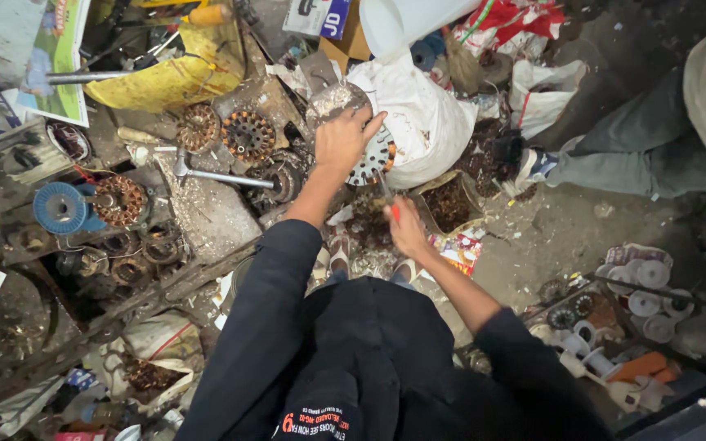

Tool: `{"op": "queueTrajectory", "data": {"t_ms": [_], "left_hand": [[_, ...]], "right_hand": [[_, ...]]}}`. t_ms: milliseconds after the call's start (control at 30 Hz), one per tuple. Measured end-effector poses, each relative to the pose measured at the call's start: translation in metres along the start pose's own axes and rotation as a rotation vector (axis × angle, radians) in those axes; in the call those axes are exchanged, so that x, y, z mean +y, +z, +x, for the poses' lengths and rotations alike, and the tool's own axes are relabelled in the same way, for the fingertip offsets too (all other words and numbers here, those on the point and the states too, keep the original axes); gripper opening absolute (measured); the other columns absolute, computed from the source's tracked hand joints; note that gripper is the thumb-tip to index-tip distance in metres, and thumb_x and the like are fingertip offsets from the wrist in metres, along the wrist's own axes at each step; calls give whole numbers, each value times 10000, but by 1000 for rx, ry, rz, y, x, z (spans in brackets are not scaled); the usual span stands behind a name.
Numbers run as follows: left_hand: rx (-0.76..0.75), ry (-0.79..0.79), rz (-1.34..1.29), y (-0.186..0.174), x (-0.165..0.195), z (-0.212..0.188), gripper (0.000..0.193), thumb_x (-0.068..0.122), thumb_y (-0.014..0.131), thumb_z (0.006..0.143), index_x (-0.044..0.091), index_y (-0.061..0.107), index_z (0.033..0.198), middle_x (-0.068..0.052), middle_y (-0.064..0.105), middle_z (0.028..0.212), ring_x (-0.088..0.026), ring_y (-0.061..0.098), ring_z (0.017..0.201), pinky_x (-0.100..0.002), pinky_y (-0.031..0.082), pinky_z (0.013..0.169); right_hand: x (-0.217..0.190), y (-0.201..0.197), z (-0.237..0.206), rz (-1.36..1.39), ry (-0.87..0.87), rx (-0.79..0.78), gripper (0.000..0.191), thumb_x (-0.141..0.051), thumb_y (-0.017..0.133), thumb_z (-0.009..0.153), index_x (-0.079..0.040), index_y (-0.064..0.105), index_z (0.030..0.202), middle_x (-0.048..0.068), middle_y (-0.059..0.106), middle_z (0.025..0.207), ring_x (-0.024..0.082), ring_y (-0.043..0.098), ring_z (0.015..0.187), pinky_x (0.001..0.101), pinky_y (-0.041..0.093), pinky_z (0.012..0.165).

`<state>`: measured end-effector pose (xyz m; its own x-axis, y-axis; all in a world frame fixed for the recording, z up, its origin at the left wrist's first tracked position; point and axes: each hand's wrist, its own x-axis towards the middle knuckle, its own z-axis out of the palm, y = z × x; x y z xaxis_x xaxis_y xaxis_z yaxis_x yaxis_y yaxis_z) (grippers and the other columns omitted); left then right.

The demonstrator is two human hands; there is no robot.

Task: The person uses a screwdriver to pry and separate a circular motor stator from a white bag or fixture. They repeatedly insert the tool into the gaps and lever the component apart while holding it steady with the other hand.

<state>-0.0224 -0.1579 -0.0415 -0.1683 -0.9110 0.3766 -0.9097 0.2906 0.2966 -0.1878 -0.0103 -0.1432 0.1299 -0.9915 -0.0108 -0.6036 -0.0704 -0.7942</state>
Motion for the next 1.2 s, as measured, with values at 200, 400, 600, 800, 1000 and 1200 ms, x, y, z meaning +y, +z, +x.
{"op": "queueTrajectory", "data": {"t_ms": [200,400,600,800,1000,1200], "left_hand": [[-45,-10,20,1,-1,0,422,546,635,962,155,686,814,-108,690,744,-346,693,603,-480,517,488],[-62,-2,48,-1,-3,2,440,558,632,966,156,680,795,-106,689,739,-339,695,603,-474,518,491],[-65,3,27,1,-3,2,417,543,634,959,148,687,836,-111,686,745,-330,689,580,-447,505,444],[-31,64,9,-3,1,0,406,549,642,945,167,690,816,-99,676,721,-335,691,597,-463,499,467],[-52,25,-4,-2,-1,3,419,553,622,970,170,696,818,-113,691,756,-343,698,623,-474,512,492],[-55,5,-23,3,-2,0,425,552,616,980,165,707,831,-104,695,758,-338,703,638,-472,521,510]], "right_hand": [[-6,-8,10,16,-95,170,288,-67,524,980,6,590,1251,279,633,1133,476,606,1072,500,483,934],[8,-32,10,518,137,-404,193,-215,557,1062,-23,584,1061,100,748,1038,231,667,932,370,522,856],[11,-21,13,994,286,-481,235,-237,552,1173,-35,483,1076,56,477,837,218,457,731,378,417,685],[2,-11,15,-54,-263,201,259,-39,591,903,14,558,1155,289,621,1035,494,601,976,522,491,868],[9,-40,13,46,-86,-163,261,-237,672,1017,14,607,1045,237,640,932,417,623,884,446,509,787],[16,-45,14,649,253,-510,296,-302,552,1063,-47,589,917,46,620,782,121,621,694,316,520,645]]}}
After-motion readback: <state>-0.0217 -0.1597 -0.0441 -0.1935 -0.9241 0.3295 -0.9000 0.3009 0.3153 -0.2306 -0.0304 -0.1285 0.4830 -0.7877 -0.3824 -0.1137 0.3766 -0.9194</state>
